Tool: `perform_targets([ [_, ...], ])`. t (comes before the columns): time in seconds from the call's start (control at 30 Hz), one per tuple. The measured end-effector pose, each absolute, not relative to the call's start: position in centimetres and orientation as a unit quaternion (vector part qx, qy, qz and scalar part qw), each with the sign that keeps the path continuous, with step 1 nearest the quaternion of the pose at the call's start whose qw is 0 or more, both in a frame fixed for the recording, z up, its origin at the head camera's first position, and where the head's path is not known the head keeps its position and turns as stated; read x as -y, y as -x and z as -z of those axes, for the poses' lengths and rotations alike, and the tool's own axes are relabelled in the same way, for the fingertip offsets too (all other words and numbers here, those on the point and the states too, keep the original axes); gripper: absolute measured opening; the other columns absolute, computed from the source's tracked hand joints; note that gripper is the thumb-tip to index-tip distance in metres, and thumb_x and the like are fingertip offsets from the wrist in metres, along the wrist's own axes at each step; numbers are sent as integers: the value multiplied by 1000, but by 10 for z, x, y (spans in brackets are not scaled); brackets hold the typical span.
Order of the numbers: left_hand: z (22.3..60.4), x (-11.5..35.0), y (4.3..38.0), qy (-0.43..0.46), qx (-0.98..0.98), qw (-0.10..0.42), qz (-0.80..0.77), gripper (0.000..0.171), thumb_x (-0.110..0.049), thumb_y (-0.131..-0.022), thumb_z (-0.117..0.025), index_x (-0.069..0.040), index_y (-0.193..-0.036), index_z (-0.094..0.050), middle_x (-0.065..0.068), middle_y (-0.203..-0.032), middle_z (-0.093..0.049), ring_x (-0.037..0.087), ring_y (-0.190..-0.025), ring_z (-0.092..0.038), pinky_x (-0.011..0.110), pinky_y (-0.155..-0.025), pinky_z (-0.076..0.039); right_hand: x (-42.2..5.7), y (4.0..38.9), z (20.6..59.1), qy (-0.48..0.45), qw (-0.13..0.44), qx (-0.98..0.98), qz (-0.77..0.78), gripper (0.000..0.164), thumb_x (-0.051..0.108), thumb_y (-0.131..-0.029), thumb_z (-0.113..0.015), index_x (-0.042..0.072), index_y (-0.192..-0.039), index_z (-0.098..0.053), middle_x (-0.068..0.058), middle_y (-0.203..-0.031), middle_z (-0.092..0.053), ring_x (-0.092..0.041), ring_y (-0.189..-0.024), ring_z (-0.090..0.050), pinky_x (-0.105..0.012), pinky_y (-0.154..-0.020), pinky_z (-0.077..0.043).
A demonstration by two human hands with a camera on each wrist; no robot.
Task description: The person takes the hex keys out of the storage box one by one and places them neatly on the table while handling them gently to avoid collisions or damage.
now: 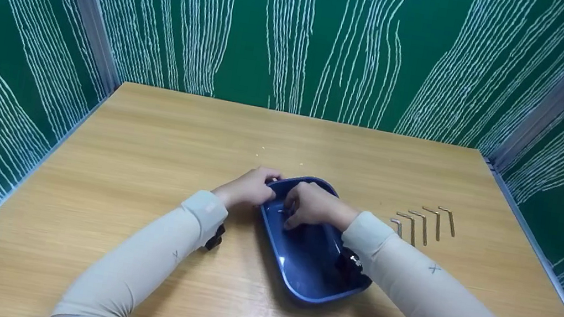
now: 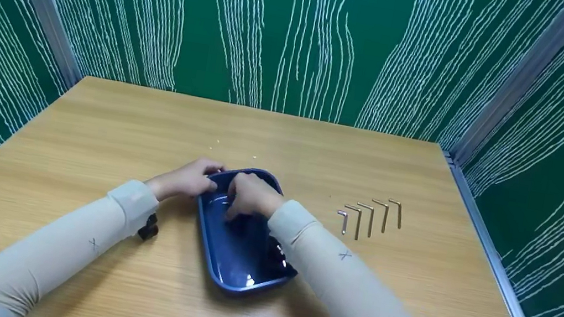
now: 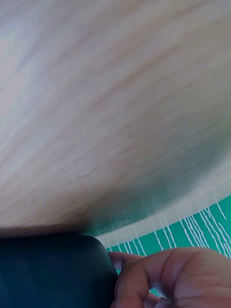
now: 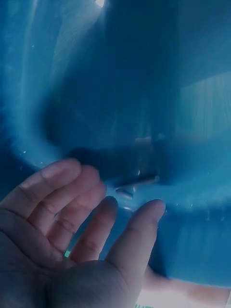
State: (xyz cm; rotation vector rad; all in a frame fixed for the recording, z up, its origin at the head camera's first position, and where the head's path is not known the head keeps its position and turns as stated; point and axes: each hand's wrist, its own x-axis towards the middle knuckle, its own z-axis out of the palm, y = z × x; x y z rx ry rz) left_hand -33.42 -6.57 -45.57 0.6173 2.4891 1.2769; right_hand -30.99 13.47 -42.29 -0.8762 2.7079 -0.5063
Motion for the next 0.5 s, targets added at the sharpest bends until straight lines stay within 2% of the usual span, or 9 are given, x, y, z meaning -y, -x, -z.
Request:
perform_targets([
  [0.1, 455, 66, 334, -216, -857, 139, -446, 38, 7, -89, -53, -2, -122, -69, 7, -97, -66, 10, -64, -56, 21, -56, -45, -134, 310, 427, 301, 124, -930, 173, 31, 17, -75, -97, 2, -98, -81, -8, -87, -82, -14, -79, -72, -30, -77, -59],
  [0.27, 456, 66, 333, -215, -855, 138, -452, 42, 7, -89, -53, -3, -126, -71, 7, -100, -66, 11, -64, -56, 21, -55, -44, -132, 310, 433, 295, 124, -932, 170, 29, 14, -75, -95, 2, -96, -80, -6, -84, -79, -14, -75, -68, -30, -73, -57],
  [0.5, 458, 67, 333, -217, -858, 133, -447, 41, 6, -89, -53, -2, -126, -70, 8, -101, -66, 13, -71, -58, 22, -60, -46, -131, 309, 435, 320, 126, -921, 182, 19, 0, -76, -89, 3, -94, -82, -6, -85, -79, -11, -74, -66, -27, -72, -57],
])
